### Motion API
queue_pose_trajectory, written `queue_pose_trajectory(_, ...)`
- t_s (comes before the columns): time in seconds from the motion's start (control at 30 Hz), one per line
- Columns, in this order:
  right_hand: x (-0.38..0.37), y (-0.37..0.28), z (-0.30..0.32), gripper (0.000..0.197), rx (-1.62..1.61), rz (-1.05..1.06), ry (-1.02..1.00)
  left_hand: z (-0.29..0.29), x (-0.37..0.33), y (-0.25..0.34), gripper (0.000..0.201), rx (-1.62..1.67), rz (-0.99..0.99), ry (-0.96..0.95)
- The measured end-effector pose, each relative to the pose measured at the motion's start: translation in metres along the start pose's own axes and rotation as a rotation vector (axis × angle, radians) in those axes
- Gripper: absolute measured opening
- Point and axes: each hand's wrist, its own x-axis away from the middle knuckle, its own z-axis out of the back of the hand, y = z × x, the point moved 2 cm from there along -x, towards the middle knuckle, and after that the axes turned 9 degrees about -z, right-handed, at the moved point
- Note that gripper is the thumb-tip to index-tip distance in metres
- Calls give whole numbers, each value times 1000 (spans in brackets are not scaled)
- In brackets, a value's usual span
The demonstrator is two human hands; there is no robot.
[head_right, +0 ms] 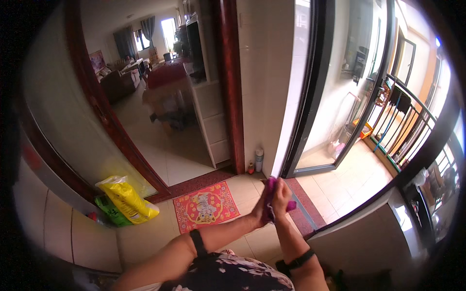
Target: The person walks from the living area to the balcony carrying a cloth and a small broom. They sweep debris along the balcony railing and floor, then use a dustpan to collect the swept material. The person moves several potted plants to access areas behind them while continuing to sweep.
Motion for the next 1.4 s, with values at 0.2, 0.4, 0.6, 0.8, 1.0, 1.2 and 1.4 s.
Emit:
queue_pose_trajectory(0.2,-63,18,-116,20,1067,615,-369,79,-17,108,78,-148,110,86)
queue_pose_trajectory(0.4,-77,109,-229,35,753,197,-836,172,-64,226,71,43,-195,191)
queue_pose_trajectory(0.6,-163,209,-347,28,653,-54,-804,262,-140,343,72,166,-255,-7)
queue_pose_trajectory(0.8,-210,220,-513,24,447,491,-1332,379,-234,462,48,-454,-209,428)
queue_pose_trajectory(1.0,-253,355,-588,25,360,599,-1380,447,-290,568,45,-669,-50,342)
queue_pose_trajectory(1.2,-389,459,-681,43,517,-369,-675,477,-315,729,38,-737,-265,205)
queue_pose_trajectory(1.4,-381,473,-812,46,645,-327,-1100,524,-367,831,60,-193,-604,399)
